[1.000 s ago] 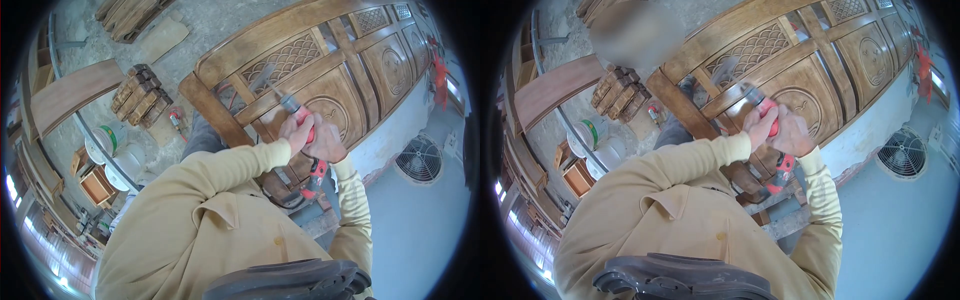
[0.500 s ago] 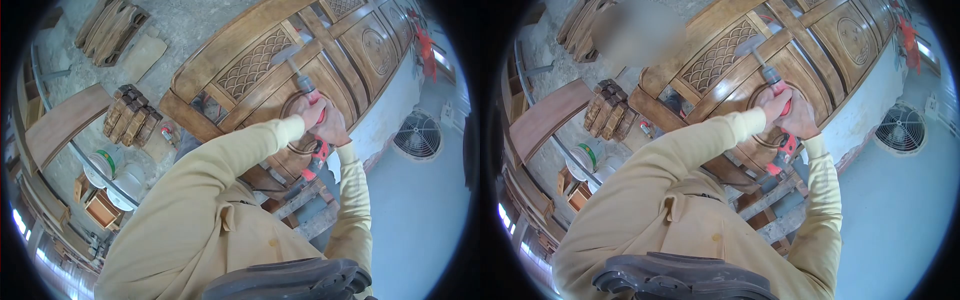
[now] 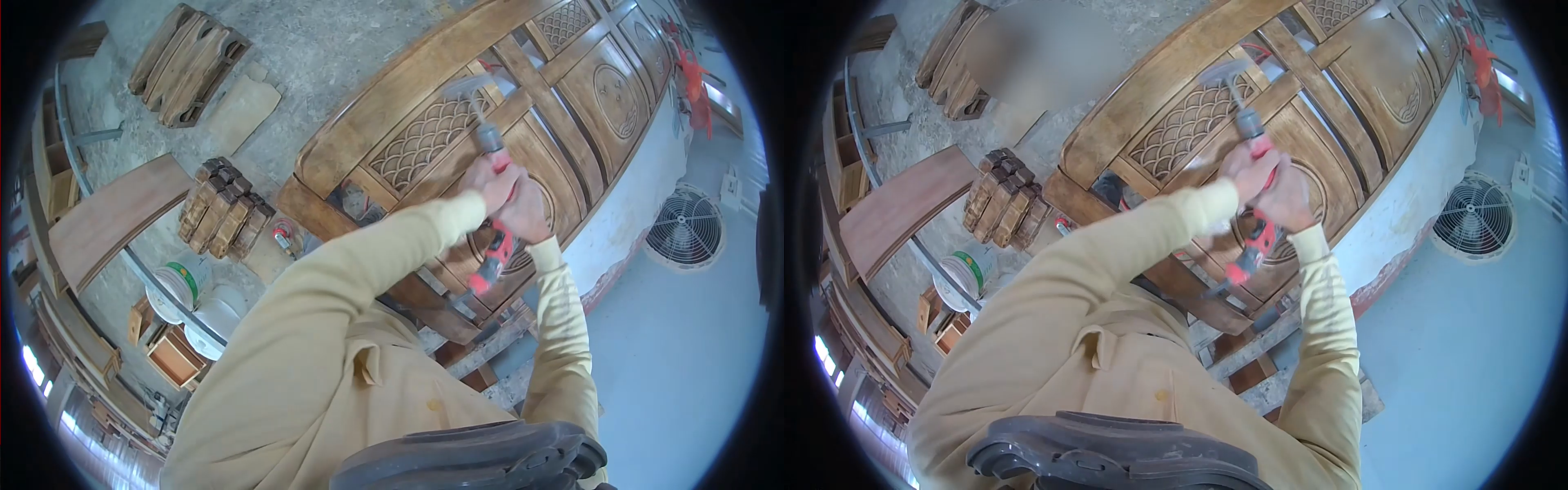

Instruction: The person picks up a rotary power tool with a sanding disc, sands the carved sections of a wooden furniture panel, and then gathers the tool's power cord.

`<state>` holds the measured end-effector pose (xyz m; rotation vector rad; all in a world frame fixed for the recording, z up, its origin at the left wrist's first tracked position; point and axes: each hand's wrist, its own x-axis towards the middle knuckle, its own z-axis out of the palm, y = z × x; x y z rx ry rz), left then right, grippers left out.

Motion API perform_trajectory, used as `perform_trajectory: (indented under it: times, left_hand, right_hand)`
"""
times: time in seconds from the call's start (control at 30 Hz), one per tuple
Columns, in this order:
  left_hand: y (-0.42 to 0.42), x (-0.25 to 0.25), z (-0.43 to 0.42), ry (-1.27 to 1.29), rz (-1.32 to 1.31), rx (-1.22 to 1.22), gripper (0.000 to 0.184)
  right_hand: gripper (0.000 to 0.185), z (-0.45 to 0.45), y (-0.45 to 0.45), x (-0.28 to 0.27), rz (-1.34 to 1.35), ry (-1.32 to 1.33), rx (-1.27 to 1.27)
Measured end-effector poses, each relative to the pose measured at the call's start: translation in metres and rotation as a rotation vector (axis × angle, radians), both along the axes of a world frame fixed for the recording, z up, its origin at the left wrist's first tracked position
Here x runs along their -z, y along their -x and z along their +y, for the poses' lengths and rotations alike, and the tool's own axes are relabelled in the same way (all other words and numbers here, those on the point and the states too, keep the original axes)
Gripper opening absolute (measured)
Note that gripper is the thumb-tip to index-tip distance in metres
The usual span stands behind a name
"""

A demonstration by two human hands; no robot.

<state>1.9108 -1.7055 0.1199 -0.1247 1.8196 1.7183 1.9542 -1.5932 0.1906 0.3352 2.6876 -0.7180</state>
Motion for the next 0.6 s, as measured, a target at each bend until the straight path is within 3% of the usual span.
perform_trajectory:
  times: [0.17, 0.27, 0.3, 0.37, 0.4, 0.5, 0.57, 0.6]
  left_hand:
    - [0.036, -0.01, -0.008, 0.115, -0.036, 0.127, 0.047]
    - [0.001, -0.028, -0.039, -0.103, -0.088, -0.059, 0.03]
    - [-0.028, -0.002, -0.032, -0.193, -0.092, -0.18, 0.022]
    - [-0.064, -0.016, -0.058, -0.284, -0.279, -0.17, 0.022]
    - [-0.079, -0.037, -0.071, -0.168, -0.372, -0.201, 0.027]
    - [-0.12, -0.038, -0.063, -0.239, -0.514, -0.388, 0.031]
    - [-0.118, -0.025, -0.043, -0.23, -0.484, -0.373, 0.029]
    - [-0.099, -0.02, -0.033, -0.265, -0.356, -0.22, 0.028]
  right_hand:
    - [0.074, 0.008, 0.021, 0.006, -0.003, 0.083, 0.039]
    - [0.073, -0.007, 0.003, 0.005, -0.03, 0.13, -0.079]
    - [0.072, -0.012, -0.005, 0.001, -0.005, 0.161, -0.176]
    - [0.074, -0.027, -0.022, -0.017, -0.1, 0.186, -0.253]
    - [0.075, -0.031, -0.028, -0.025, -0.19, 0.209, -0.334]
    - [0.078, -0.034, -0.052, -0.035, -0.332, 0.136, -0.351]
    - [0.078, -0.027, -0.052, -0.042, -0.251, 0.125, -0.267]
    - [0.078, -0.022, -0.054, -0.044, -0.179, 0.117, -0.189]
